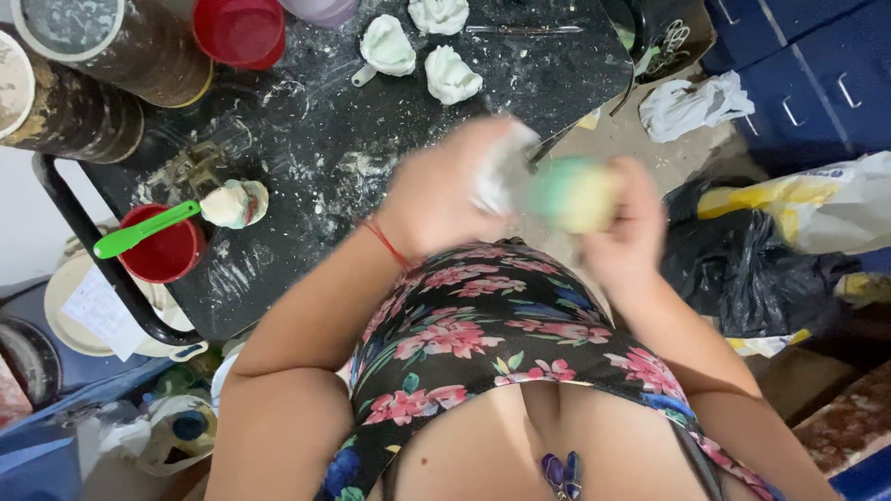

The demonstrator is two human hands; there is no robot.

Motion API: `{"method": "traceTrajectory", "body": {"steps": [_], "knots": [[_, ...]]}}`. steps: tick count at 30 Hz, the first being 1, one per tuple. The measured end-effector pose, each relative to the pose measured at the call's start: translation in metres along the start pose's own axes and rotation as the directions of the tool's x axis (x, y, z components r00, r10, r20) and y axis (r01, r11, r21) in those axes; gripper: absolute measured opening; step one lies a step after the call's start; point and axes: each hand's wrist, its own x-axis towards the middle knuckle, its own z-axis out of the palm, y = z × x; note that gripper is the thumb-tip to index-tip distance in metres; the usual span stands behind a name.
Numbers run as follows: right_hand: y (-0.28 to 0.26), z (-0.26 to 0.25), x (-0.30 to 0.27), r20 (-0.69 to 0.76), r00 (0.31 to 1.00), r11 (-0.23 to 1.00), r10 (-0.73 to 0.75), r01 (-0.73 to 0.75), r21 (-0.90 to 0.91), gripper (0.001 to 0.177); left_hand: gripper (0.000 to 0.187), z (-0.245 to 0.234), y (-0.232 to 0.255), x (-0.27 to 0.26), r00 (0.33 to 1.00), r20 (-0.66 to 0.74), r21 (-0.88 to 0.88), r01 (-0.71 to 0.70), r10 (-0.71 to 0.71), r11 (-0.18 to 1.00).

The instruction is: Inspecting and assembling dental impressions and plaster models on a laboratory bench

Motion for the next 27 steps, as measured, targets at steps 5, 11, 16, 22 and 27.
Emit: {"method": "traceTrajectory", "body": {"steps": [5,11,16,22,27], "knots": [[-0.013,-0.069,0.028,-0.223,0.971,0.975,0.089,-0.039,0.218,0.031,0.104,-0.016,-0.051,-0.016,0.997,-0.041,0.038,-0.058,0.059,0.998],[-0.017,-0.050,0.034,-0.115,0.928,0.768,0.355,-0.220,0.602,0.035,0.104,-0.008,-0.050,-0.013,0.968,0.017,-0.192,-0.243,0.251,0.951],[-0.020,-0.025,0.027,0.127,0.854,0.517,0.504,-0.416,0.748,0.047,0.105,-0.012,-0.038,-0.010,0.924,0.053,-0.186,-0.364,0.379,0.913],[0.002,-0.030,0.013,0.319,0.814,0.442,0.486,-0.544,0.713,0.047,0.102,-0.020,-0.022,-0.010,0.900,0.083,-0.087,-0.420,0.427,0.903],[0.003,-0.027,0.009,0.359,0.832,0.429,0.422,-0.532,0.730,0.068,0.106,-0.030,-0.013,-0.012,0.905,0.162,-0.187,-0.364,0.394,0.912]]}}
